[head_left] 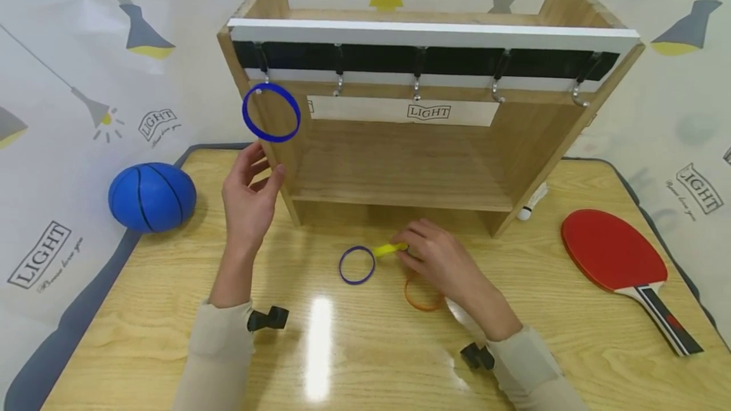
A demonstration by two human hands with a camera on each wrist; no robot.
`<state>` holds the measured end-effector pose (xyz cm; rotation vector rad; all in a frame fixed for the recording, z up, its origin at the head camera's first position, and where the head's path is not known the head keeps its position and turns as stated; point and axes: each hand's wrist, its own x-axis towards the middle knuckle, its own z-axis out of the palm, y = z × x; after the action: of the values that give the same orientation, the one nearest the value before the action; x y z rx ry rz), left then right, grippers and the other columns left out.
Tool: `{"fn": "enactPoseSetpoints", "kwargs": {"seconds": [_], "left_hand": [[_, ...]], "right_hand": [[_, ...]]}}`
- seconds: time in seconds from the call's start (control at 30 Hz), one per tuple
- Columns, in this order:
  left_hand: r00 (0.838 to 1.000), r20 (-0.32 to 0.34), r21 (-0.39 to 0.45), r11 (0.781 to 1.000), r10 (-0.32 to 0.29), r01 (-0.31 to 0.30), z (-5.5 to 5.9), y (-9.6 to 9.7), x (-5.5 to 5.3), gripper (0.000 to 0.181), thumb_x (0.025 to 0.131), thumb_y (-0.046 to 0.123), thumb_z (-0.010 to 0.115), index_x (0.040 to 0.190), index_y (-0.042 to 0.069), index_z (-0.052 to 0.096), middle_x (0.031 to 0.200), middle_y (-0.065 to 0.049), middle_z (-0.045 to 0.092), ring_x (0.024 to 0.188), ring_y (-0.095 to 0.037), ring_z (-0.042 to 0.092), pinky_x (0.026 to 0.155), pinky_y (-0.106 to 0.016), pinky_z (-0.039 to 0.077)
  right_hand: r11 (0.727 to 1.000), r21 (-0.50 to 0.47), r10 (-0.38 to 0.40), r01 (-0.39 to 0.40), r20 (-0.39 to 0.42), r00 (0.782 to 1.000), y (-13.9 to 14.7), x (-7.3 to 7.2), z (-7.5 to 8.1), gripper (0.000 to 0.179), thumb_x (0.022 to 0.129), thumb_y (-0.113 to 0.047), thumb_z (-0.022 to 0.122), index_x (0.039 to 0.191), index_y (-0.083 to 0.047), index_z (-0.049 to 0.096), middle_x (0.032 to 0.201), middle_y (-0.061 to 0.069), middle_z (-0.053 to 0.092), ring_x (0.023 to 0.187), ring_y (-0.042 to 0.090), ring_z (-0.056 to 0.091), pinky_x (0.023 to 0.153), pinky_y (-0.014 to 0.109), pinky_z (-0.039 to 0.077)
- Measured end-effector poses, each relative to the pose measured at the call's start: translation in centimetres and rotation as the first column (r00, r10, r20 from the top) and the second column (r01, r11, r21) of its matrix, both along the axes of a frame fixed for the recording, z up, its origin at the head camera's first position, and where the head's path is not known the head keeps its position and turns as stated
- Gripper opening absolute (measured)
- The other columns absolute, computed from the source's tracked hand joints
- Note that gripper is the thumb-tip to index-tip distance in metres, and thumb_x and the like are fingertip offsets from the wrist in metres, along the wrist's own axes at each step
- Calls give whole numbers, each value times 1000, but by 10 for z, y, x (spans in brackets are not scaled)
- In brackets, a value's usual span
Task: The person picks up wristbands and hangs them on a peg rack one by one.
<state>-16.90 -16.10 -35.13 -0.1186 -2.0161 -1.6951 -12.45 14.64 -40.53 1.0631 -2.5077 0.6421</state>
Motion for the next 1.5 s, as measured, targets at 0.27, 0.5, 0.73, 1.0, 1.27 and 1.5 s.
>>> {"fn": "enactPoseSetpoints", "kwargs": {"seconds": [0.27,0.5,0.73,1.0,1.27,1.5], "left_hand": [[1000,-15,9,1000,4,-4,-1,-3,2,41,91,12,70,131,14,61,125,-3,61,111,-22,59,86,-32,51],[1000,-5,-1,1000,17,-17,12,2,13,41,92,5,67,132,6,59,126,-10,61,112,-27,59,86,-33,51],[1000,-18,-12,1000,-3,3,25,9,18,41,92,0,64,132,-1,57,126,-15,60,111,-29,59,84,-30,51],[1000,-11,-30,1000,7,-8,25,11,19,41,92,0,64,132,0,57,126,-15,60,111,-29,59,85,-34,51],[1000,-17,-30,1000,3,-4,22,10,16,41,92,2,65,133,2,57,126,-13,61,111,-28,59,85,-32,51],[1000,1,-31,1000,4,-4,28,13,21,42,92,0,63,133,-1,55,126,-15,59,113,-29,58,86,-31,50]], "right_hand": [[999,-37,-1,1,-5,1000,-5,1,6,21,78,-10,84,96,-8,73,95,0,67,85,14,60,70,26,53],[999,-39,-5,6,14,1000,-8,6,14,20,78,-11,84,95,-9,73,94,-2,67,85,13,62,71,25,53],[996,-65,64,-54,170,983,-18,15,37,18,82,-18,81,98,-15,74,92,-8,67,81,10,64,66,23,51],[895,-419,334,-152,403,852,-39,8,89,17,83,-15,80,99,-14,74,90,-9,69,79,10,64,64,31,55],[584,-809,521,70,439,732,-59,-2,129,21,86,-7,76,107,-7,72,101,14,70,83,31,65,74,39,57],[244,-929,582,278,370,724,-73,-15,146,21,90,-5,71,111,-1,70,109,19,67,89,25,63,75,32,54]]}}
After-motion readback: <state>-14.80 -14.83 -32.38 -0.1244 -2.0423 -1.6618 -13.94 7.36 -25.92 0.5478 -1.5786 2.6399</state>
